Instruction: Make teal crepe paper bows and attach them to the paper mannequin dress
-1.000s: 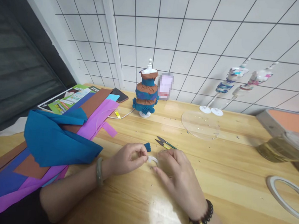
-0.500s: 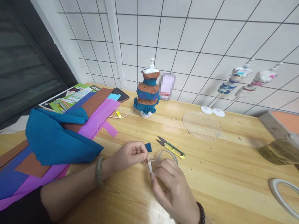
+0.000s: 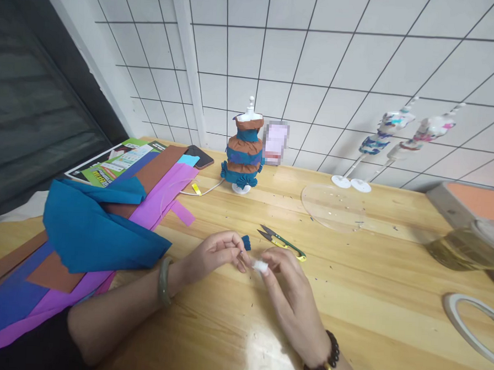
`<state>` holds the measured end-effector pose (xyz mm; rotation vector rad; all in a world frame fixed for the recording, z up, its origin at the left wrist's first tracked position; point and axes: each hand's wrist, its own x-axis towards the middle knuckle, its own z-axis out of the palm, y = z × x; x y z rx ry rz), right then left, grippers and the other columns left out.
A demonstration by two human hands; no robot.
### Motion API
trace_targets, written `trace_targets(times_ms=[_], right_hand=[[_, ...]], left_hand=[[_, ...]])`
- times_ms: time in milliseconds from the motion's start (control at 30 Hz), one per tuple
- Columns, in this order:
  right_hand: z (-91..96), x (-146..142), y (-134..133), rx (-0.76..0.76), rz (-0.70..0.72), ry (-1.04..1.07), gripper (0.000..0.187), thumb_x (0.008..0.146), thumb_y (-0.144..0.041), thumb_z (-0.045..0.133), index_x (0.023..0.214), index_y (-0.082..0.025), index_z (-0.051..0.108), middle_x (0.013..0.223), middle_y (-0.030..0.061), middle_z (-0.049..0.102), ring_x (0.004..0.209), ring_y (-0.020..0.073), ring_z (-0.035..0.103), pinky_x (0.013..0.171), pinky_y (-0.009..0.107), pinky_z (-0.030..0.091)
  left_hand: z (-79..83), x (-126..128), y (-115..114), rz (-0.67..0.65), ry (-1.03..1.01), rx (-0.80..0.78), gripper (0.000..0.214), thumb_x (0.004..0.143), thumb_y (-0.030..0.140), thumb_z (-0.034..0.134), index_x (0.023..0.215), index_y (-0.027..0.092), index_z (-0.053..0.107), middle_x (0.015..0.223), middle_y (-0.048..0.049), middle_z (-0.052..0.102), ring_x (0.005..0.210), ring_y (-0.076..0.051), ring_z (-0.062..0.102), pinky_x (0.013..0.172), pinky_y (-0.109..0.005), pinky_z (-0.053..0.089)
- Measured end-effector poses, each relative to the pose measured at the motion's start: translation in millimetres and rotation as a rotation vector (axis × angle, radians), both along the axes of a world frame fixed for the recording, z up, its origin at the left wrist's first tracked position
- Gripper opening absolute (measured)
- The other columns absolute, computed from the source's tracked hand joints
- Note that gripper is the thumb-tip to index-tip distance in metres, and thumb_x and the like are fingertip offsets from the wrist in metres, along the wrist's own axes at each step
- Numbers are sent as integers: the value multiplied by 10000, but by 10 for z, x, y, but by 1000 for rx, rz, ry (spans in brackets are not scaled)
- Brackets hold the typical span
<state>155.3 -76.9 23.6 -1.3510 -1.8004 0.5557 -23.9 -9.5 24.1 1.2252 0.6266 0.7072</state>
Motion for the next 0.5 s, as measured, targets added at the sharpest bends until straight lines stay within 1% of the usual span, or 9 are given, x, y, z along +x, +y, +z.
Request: trace_targets(times_ms=[67,133,200,267,300,433,500], right_hand=[[-9,-23,8,-8,72,-39,171,862,-237,478,1021,-232,539,1054,76,582,1011,206,532,852,347,442],[-10,-47,13,-29,123,-44,156,861,-231,482,1000,-227,552,1058,75,593,1012,200,540,864,342,446],[-14,-59,17,-71,129,-26,120,869,-241,470,933,-220,568,1009,72,612,953,190,568,809,319,475],[-21,-46,22,-111,105,-20,124,874,-259,461,884,-219,578,937,61,628,852,173,596,719,285,498],[-25,-31,25,-116,95,-29,131,875,-263,460,876,-219,583,916,57,630,826,167,602,699,276,502],[-31,49,34,-22,77,-118,158,879,-234,452,957,-218,588,943,63,628,903,178,600,779,300,494],[-25,76,33,28,80,-171,188,880,-212,448,1013,-215,581,958,68,629,907,179,602,777,305,498]], left_hand=[[-2,4,-6,-10,10,15,191,789,302,537,778,111,534,800,-81,644,697,-141,621,696,-302,492],[2,7,-9,-17,17,22,176,785,290,537,777,115,524,800,-81,640,723,-145,616,706,-302,487],[7,4,-9,-22,27,23,150,774,269,542,782,123,512,785,-70,632,732,-140,607,709,-290,480],[7,-4,-6,-21,55,47,137,757,252,558,792,131,505,756,-50,617,720,-130,596,694,-268,471],[3,-9,-3,-11,82,73,141,746,246,571,797,133,505,755,-45,610,724,-129,592,691,-259,466],[-35,-26,20,72,241,223,177,719,255,608,823,138,524,829,-56,606,795,-147,595,719,-255,466],[-55,-31,35,94,311,287,179,728,275,600,828,141,535,842,-58,610,798,-149,596,720,-257,472]])
